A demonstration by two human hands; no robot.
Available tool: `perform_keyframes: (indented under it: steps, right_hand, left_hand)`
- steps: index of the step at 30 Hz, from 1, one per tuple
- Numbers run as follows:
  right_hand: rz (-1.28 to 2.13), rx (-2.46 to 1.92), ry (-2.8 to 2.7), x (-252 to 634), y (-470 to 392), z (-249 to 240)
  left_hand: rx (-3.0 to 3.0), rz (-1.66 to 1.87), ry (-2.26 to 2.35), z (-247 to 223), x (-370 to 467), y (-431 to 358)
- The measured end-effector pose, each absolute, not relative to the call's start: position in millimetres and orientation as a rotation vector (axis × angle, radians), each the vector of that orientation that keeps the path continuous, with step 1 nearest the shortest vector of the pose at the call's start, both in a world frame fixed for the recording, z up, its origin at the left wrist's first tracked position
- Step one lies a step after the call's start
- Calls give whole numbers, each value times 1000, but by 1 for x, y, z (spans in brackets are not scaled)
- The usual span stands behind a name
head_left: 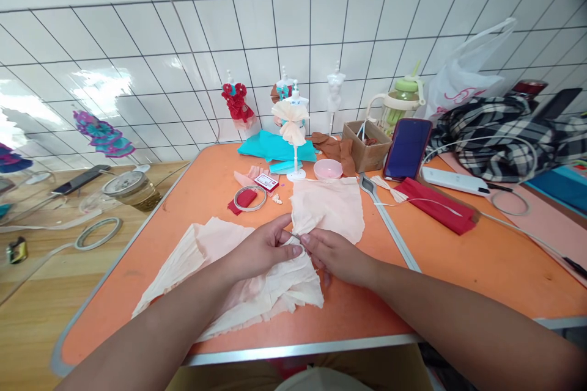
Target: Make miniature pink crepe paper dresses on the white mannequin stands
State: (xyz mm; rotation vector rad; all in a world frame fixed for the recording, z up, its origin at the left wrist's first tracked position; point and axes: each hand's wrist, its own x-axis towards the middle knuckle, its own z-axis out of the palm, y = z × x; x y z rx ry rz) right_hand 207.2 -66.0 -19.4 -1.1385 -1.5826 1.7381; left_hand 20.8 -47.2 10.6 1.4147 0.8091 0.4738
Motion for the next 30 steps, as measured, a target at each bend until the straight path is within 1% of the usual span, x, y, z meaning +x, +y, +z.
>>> perform_keyframes:
  steps: [2, 4, 5, 7, 9, 12, 15, 18, 21, 22, 23, 25, 27, 29, 30]
  right_hand:
    - [1729, -1120, -1569, 210, -65, -17]
    - [1683, -1050, -1625, 213, -64, -12]
    - [1609, -1016, -1696, 215, -64, -10]
    - [1350, -1014, -1884, 217, -66, -5]
    - [1044, -1112, -2044, 217, -67, -3]
    - [768, -1313, -2215, 216, -65, -6]
    - [598, -1515, -2429, 216, -59, -9]
    - [487, -1629, -2588, 219, -55, -8]
    - [480, -1643, -2628, 226, -53, -2]
    - [518, -1614, -2650, 229, -52, 1]
    - [578, -1566, -2677, 232, -52, 3]
    - [765, -1433, -2722, 240, -51, 9]
    - [977, -1300, -2698, 245, -50, 16]
    - [1143, -1191, -2628, 248, -48, 21]
    - [1181, -1172, -2581, 248, -48, 22]
  left_hand:
    - [1415, 513, 871, 14, 16, -42]
    - [1473, 624, 1057, 21, 8, -32]
    - [1529, 711, 1186, 27, 3, -27]
    - [1600, 850, 1362, 43, -10, -15]
    - [1636, 864, 1527, 58, -23, -4]
    - [1692, 753, 1694, 73, -45, 4]
    - [1766, 614, 1591, 72, -65, -2]
    - [1965, 276, 1503, 54, -82, -24]
    - [2254, -87, 1576, 30, -93, -52]
    - [2291, -101, 1637, 24, -95, -59]
    - [2317, -69, 1600, 20, -97, -64]
    - [2261, 122, 1552, 21, -101, -69]
    - [2132, 367, 1524, 34, -103, -67]
    - [1974, 701, 1539, 53, -104, -59]
    - [1849, 952, 1570, 64, -105, -54]
